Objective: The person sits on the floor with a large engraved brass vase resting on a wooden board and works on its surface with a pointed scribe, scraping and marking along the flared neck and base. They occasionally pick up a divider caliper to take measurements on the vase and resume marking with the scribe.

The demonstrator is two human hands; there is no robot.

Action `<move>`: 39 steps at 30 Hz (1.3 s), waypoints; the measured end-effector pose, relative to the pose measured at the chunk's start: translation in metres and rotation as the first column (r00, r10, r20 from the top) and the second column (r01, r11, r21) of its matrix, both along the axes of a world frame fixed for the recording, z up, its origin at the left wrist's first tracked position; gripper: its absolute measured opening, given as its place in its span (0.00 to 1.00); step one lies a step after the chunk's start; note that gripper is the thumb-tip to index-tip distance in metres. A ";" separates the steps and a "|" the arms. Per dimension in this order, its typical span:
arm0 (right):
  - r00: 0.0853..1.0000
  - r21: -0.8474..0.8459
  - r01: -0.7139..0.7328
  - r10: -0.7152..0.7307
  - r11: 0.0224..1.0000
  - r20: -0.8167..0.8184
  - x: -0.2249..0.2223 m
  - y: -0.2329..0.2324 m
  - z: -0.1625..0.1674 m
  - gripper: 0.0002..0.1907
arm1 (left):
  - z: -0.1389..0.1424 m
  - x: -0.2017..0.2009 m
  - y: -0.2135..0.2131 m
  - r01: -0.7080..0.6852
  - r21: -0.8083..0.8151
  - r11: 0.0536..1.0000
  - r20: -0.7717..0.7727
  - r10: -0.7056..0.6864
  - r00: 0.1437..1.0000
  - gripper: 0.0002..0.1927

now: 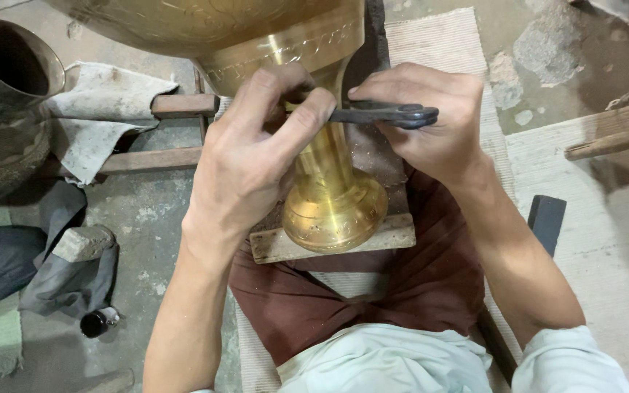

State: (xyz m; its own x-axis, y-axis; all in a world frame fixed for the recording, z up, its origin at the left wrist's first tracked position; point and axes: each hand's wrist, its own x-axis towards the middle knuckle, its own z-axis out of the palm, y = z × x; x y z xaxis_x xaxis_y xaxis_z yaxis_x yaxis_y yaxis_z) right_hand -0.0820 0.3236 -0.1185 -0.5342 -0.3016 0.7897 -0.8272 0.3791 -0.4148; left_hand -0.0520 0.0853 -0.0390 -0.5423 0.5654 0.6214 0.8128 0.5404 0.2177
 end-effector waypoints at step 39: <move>0.999 -0.138 0.046 -0.044 0.989 0.023 -0.001 -0.023 -0.018 0.10 | -0.005 -0.004 -0.001 -0.030 -0.146 0.989 -0.096 0.016 0.995 0.16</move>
